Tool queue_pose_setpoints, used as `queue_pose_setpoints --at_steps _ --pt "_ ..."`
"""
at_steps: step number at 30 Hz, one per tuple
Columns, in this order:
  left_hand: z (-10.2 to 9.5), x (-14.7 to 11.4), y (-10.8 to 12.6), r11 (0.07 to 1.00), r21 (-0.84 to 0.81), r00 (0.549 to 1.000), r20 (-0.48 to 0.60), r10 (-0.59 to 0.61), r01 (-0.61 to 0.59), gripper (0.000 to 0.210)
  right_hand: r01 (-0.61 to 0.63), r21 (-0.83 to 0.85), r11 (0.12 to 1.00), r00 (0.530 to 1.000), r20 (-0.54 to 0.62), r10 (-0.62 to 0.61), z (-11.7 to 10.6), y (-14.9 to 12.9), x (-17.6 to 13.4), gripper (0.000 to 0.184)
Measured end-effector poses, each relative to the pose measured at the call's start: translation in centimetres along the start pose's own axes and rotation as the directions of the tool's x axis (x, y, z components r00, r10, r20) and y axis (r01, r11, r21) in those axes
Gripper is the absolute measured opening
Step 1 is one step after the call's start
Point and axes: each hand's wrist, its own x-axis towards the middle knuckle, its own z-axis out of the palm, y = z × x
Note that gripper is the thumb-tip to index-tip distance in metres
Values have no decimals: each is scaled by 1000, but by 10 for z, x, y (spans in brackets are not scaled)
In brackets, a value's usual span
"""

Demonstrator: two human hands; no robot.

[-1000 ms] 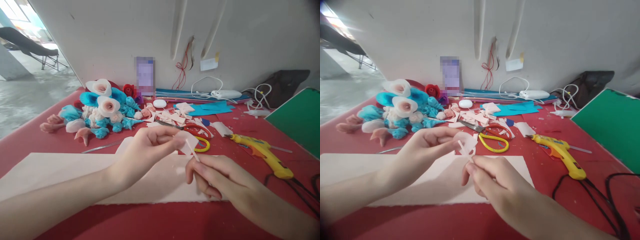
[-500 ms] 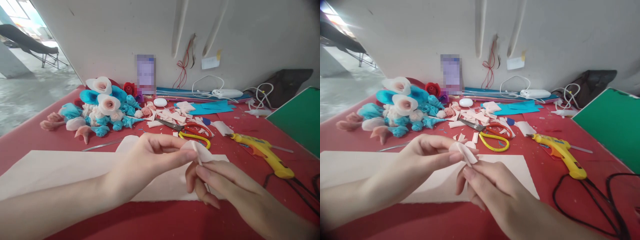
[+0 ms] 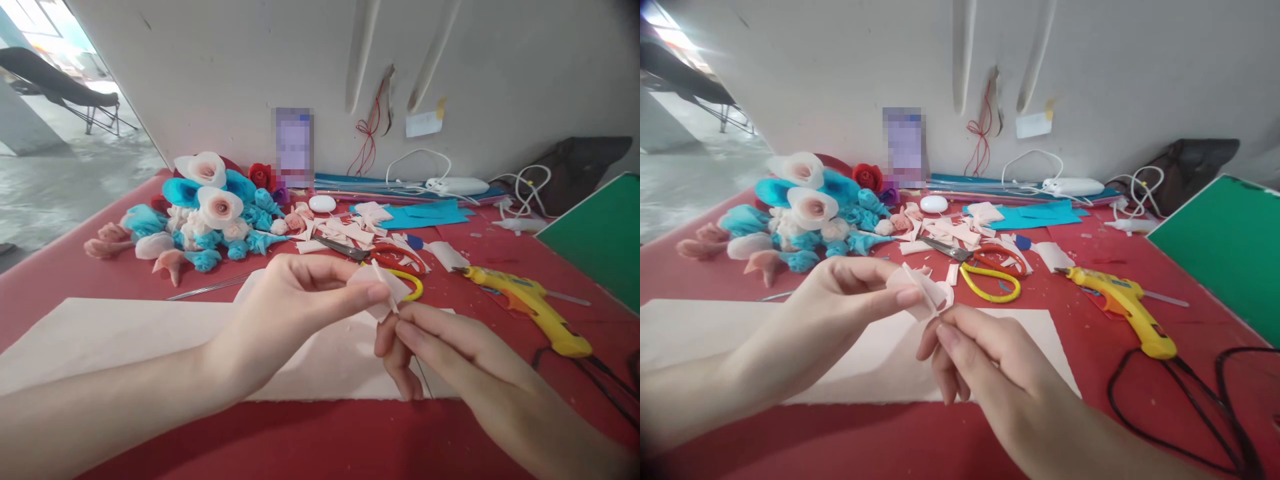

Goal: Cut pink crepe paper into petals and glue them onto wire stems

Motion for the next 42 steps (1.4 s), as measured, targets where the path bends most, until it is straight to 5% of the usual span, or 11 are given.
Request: queue_pose_setpoints --at_steps 11,17,25,42 --pt "-1 2 -1 996 91 1000 20 -4 3 16 14 -20 1000 1000 -9 -15 0 1 -3 25" --pt "0 2 3 1000 -8 996 87 1 0 16 34 -8 999 999 0 -34 -1 5 -5 26" --pt "7 1 0 954 -279 940 342 -5 107 27 44 -20 999 999 -1 -45 2 3 -3 30" --pt "4 1 0 981 -168 974 219 -56 94 18 20 -78 997 998 53 -16 0 2 -6 25"
